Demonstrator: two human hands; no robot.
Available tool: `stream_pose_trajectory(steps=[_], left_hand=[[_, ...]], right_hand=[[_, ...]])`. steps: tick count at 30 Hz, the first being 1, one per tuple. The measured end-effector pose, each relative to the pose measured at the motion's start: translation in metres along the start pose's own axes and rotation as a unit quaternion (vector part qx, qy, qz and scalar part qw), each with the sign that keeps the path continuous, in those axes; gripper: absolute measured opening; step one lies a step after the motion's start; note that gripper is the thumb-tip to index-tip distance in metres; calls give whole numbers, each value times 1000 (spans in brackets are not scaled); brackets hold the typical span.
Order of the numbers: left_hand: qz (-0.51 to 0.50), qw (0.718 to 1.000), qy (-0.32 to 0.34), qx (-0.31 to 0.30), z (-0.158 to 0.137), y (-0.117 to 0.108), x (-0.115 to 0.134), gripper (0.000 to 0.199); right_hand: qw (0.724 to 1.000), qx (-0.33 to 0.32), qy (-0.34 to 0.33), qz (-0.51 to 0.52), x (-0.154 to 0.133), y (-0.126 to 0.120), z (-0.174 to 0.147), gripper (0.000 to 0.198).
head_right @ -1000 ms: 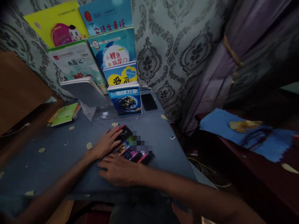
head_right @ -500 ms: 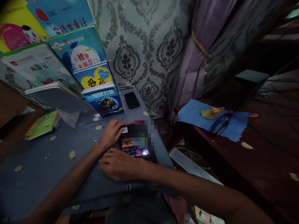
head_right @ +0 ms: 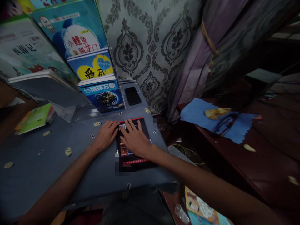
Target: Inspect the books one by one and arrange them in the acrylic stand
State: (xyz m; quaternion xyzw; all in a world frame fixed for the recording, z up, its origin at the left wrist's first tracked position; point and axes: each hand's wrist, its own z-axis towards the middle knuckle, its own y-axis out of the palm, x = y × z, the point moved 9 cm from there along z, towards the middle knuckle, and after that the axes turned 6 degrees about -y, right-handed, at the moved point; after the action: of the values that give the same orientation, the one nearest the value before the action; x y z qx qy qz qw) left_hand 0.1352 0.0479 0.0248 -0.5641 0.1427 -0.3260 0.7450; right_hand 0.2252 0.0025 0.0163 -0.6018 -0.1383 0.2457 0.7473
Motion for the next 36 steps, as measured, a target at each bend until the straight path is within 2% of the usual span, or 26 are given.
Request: stream_pose_trajectory(steps=[6, 11, 14, 17, 19, 22, 29, 36], left_hand=[[63, 997, -46, -13, 1, -8, -16, 21], [96, 993, -61, -16, 2, -10, -17, 19], [119, 990, -67, -30, 2, -9, -15, 20], [122, 989, -73, -31, 1, -10, -13, 21], [111, 991, -73, -25, 1, -10, -13, 22], [69, 994, -77, -20, 1, -9, -18, 21], [-130, 989, -68, -12, 3, -10, -59, 37], [-135, 990, -27, -31, 1, -9, -63, 49]], right_hand=[[1000, -8, -27, 5, -11, 2, 21, 47], [998, -11, -60, 30, -11, 6, 26, 51], [999, -15, -23, 44, 2, 6, 21, 58], [998, -9, 63, 30, 24, 1, 9, 60], [993, 1, 116, 15, 37, -2, 1, 58], [989, 12, 145, 7, 46, -4, -5, 54], [990, 15, 140, 9, 49, 2, -5, 54], [994, 38, 99, -29, 45, -1, -5, 51]])
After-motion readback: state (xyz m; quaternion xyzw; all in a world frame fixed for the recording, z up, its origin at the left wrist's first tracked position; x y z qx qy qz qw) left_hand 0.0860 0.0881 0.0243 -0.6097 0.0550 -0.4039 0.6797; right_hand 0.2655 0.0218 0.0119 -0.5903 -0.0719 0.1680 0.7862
